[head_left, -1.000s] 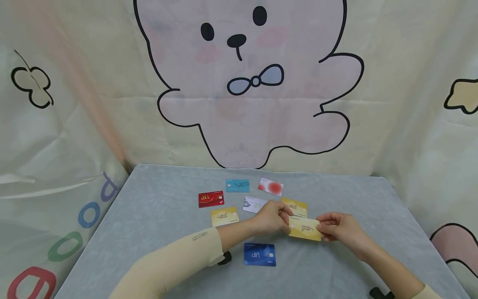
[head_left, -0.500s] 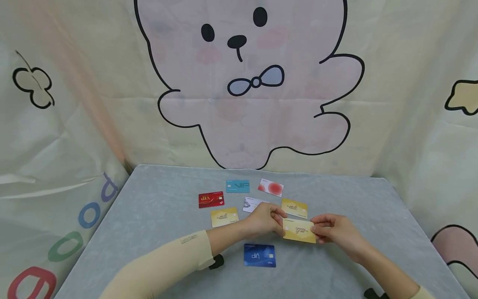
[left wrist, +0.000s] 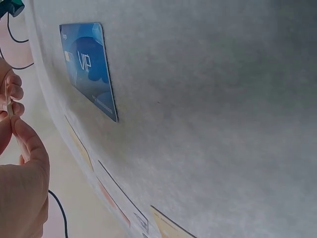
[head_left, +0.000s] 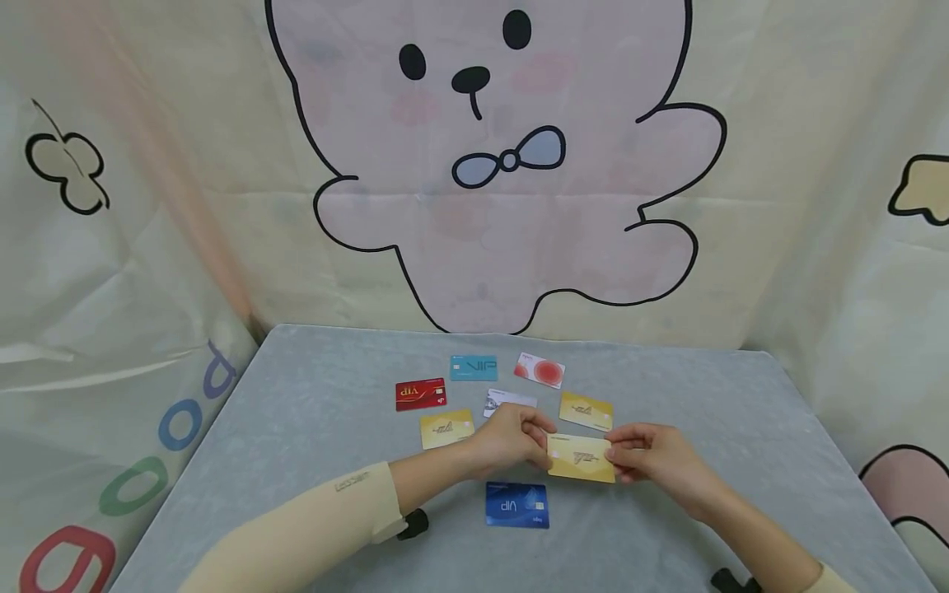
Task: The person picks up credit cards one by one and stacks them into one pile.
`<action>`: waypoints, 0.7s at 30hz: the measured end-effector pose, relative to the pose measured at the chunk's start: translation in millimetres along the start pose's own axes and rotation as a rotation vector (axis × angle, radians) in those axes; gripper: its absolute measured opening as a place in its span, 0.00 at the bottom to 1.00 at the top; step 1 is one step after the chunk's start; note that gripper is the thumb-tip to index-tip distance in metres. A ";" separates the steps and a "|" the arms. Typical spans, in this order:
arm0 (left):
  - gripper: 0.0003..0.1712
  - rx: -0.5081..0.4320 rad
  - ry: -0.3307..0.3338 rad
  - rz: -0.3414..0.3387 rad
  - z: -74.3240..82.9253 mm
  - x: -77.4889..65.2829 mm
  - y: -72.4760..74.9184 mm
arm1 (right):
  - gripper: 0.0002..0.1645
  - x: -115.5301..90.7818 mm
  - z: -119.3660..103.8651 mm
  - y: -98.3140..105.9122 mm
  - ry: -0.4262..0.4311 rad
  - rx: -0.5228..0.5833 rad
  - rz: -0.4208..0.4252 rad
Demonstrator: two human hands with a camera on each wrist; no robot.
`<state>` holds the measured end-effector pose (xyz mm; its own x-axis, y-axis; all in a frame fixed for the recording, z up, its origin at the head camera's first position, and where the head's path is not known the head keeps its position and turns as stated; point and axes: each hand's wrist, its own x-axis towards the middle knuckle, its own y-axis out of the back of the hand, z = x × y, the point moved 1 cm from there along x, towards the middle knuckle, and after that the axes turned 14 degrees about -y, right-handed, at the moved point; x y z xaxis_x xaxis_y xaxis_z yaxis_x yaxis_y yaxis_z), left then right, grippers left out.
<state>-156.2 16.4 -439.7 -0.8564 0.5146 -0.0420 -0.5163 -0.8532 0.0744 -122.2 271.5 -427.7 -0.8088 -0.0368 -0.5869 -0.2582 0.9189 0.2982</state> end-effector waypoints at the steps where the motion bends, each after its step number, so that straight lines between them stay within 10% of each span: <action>1: 0.20 -0.003 0.002 0.001 -0.1 -0.8 1.1 | 0.26 0.0 -0.6 -1.3 -0.003 0.001 0.003; 21: 0.19 0.032 0.058 0.070 -4.1 -21.8 20.4 | 0.25 5.3 -5.7 -27.3 0.034 0.009 -0.046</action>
<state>-148.1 -12.5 -441.3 -0.8897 0.4470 -0.0927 -0.4553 -0.8834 0.1108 -122.5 244.0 -434.6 -0.8141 -0.0921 -0.5734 -0.2907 0.9194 0.2649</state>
